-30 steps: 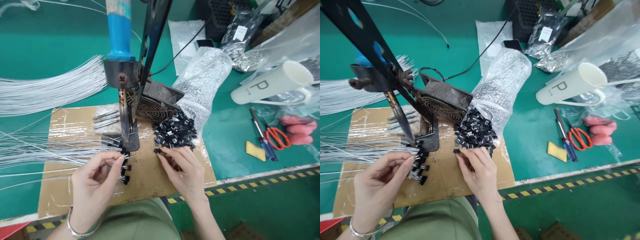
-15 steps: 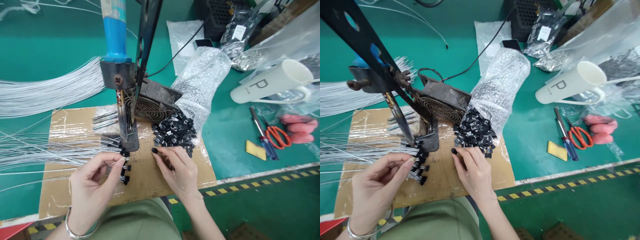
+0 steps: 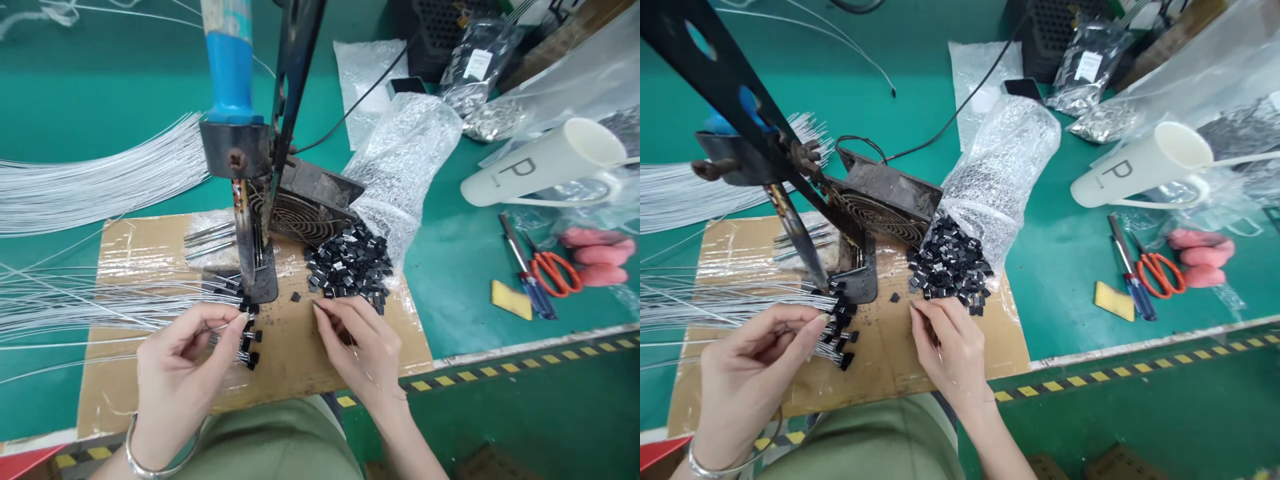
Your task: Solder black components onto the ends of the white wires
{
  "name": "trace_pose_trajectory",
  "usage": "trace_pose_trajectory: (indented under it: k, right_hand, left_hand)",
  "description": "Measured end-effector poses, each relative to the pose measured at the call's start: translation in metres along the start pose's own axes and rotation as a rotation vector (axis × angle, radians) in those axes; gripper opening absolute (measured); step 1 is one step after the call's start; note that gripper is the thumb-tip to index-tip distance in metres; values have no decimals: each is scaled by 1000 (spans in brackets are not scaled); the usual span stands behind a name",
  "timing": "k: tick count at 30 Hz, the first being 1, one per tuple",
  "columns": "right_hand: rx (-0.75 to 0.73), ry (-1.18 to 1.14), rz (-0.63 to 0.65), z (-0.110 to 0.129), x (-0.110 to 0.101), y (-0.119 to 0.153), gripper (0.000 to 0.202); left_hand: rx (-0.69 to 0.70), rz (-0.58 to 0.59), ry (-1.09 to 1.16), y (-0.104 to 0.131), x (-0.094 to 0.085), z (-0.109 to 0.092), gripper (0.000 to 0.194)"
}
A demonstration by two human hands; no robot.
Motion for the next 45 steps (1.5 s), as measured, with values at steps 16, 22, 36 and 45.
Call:
trace_pose_trajectory:
  k: [16, 22, 36, 45]
  right_hand:
    - [593, -935, 216, 46, 31, -16, 6]
    - [609, -877, 202, 52, 38, -16, 7]
    - [656, -875, 240, 61, 42, -14, 12]
    - [639, -860, 254, 61, 42, -15, 11]
  left_hand:
    - [-18, 30, -21, -1, -3, -5, 8]
    - [-39, 63, 50, -7, -3, -12, 9]
    - [-58, 172, 188, -12, 0, -21, 9]
    - [-62, 161, 213, -12, 0, -22, 12]
Point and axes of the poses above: each hand's wrist, its own y-axis away from the middle knuckle, its own x-axis out of the palm, z = x × y, the point moved 3 cm from there along -y, towards the middle knuckle, and after that the axes turned 11 degrees about x, right-handed, at the moved point
